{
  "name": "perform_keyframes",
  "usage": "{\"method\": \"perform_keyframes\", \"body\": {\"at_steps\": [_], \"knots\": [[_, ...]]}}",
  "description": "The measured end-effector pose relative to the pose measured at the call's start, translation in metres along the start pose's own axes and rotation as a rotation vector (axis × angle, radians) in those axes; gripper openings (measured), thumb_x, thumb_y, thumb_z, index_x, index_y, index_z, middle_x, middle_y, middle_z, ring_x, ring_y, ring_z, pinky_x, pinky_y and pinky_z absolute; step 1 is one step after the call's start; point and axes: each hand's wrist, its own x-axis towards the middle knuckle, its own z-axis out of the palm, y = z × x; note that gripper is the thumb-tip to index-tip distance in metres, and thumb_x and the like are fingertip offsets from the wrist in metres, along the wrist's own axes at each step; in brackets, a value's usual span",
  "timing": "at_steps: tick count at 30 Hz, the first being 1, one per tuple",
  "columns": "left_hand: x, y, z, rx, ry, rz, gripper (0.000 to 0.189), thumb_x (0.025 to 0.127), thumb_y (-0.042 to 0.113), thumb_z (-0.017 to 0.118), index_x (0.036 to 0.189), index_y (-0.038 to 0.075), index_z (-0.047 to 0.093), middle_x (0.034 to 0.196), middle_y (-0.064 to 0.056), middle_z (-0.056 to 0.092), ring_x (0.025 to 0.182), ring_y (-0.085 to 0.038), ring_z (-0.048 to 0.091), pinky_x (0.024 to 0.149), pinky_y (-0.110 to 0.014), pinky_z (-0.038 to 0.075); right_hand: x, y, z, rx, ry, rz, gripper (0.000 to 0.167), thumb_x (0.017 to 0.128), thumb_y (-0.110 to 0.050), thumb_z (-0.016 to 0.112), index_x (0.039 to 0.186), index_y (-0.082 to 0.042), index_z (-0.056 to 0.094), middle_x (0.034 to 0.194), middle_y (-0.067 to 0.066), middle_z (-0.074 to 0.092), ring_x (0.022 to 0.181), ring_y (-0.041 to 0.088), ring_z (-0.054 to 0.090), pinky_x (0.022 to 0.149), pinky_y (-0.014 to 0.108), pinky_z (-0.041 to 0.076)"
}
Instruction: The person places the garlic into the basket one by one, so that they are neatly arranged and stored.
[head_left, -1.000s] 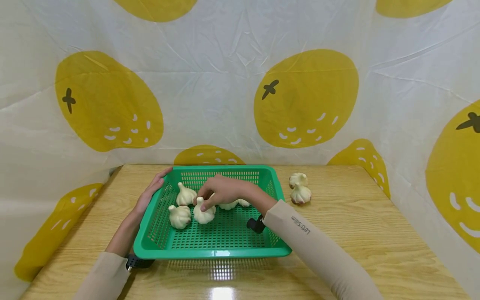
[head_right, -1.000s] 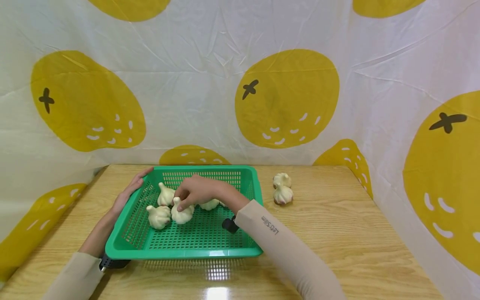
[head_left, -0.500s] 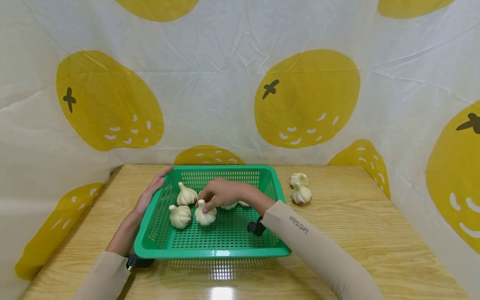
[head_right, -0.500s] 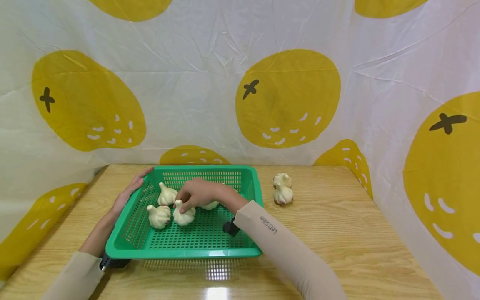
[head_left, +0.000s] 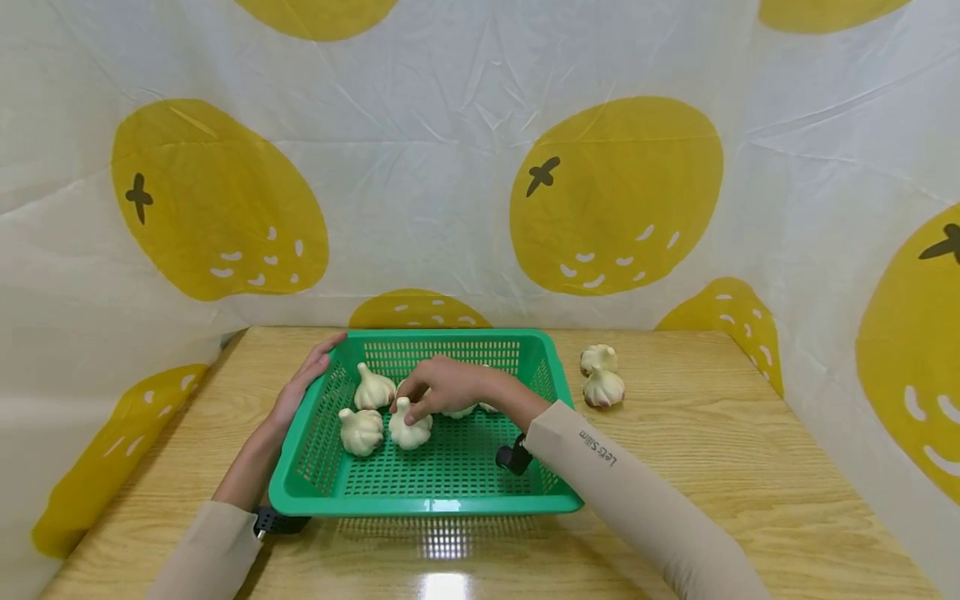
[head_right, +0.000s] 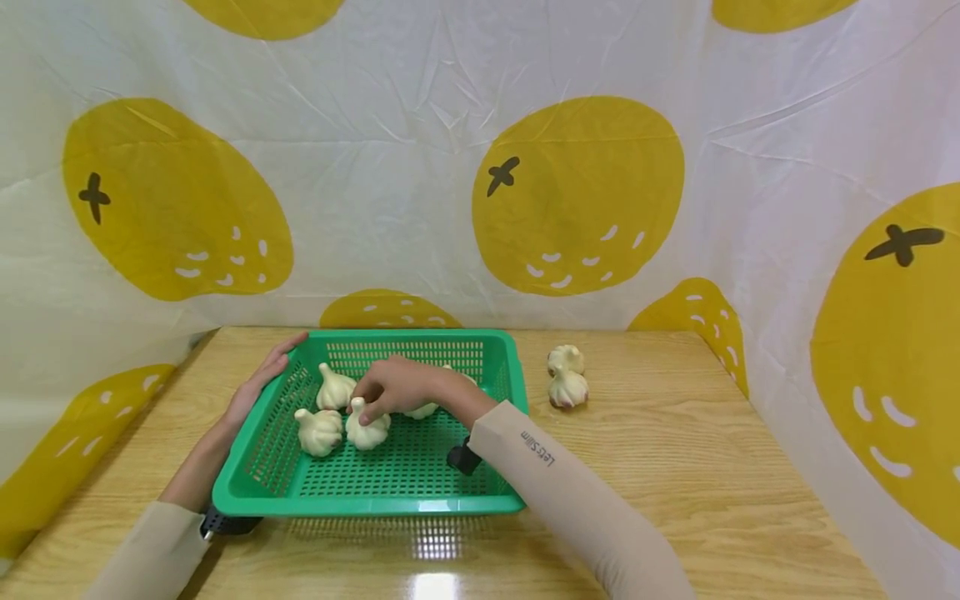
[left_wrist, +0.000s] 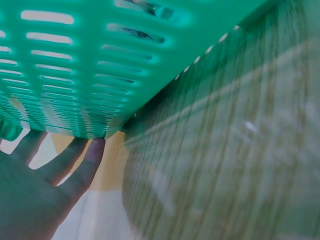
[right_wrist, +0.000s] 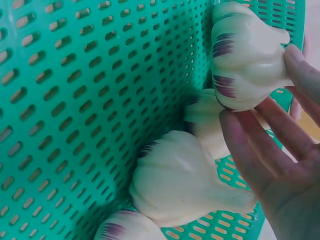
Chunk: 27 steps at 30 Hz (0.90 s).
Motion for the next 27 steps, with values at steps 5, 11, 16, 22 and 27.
{"method": "perform_keyframes", "body": {"at_steps": [5, 11, 16, 22, 27], "knots": [[0.0002, 0.0011, 0.0001, -0.005, 0.002, 0.0, 0.054, 0.115, 0.028, 0.019, 0.165, 0.009, 0.012, 0.155, 0.005, 0.034, 0.138, -0.002, 0.043, 0.109, -0.016, 0.04, 0.0007, 0.0012, -0.0002, 0.016, 0.005, -0.008, 0.024, 0.097, -0.022, 0.073, 0.121, -0.017, 0.078, 0.123, -0.006, 0.076, 0.106, 0.005, 0.071, 0.087, 0.019, 0.053], [0.0015, 0.0013, 0.0014, -0.013, 0.008, -0.002, 0.055, 0.115, 0.028, 0.02, 0.165, 0.007, 0.011, 0.154, 0.007, 0.034, 0.138, 0.0, 0.042, 0.109, -0.016, 0.041, 0.0014, 0.0038, 0.0001, -0.008, 0.011, 0.003, 0.022, 0.097, -0.021, 0.073, 0.119, -0.017, 0.078, 0.125, -0.006, 0.075, 0.109, 0.008, 0.071, 0.088, 0.02, 0.052], [0.0019, 0.0026, 0.0026, -0.014, 0.01, -0.01, 0.055, 0.115, 0.029, 0.02, 0.165, 0.007, 0.011, 0.154, 0.006, 0.033, 0.138, -0.001, 0.041, 0.109, -0.017, 0.04, 0.0014, 0.0049, 0.0009, -0.03, 0.028, 0.004, 0.022, 0.097, -0.022, 0.074, 0.118, -0.019, 0.079, 0.121, -0.006, 0.076, 0.103, 0.006, 0.071, 0.086, 0.02, 0.052], [0.0019, 0.0025, 0.0032, -0.001, 0.021, -0.014, 0.055, 0.115, 0.029, 0.021, 0.165, 0.007, 0.013, 0.155, 0.006, 0.032, 0.138, 0.0, 0.04, 0.11, -0.016, 0.038, 0.0012, 0.004, 0.0026, -0.033, 0.05, -0.006, 0.02, 0.095, -0.023, 0.076, 0.115, -0.019, 0.079, 0.118, -0.004, 0.077, 0.099, 0.007, 0.072, 0.085, 0.021, 0.053], [0.0007, 0.0018, 0.0021, -0.008, 0.022, -0.012, 0.055, 0.115, 0.028, 0.02, 0.165, 0.006, 0.011, 0.154, 0.007, 0.033, 0.138, 0.0, 0.04, 0.109, -0.016, 0.039, 0.0022, 0.0037, 0.0048, -0.042, 0.057, -0.003, 0.02, 0.094, -0.022, 0.077, 0.113, -0.018, 0.079, 0.118, -0.003, 0.077, 0.101, 0.008, 0.072, 0.087, 0.022, 0.054]]}}
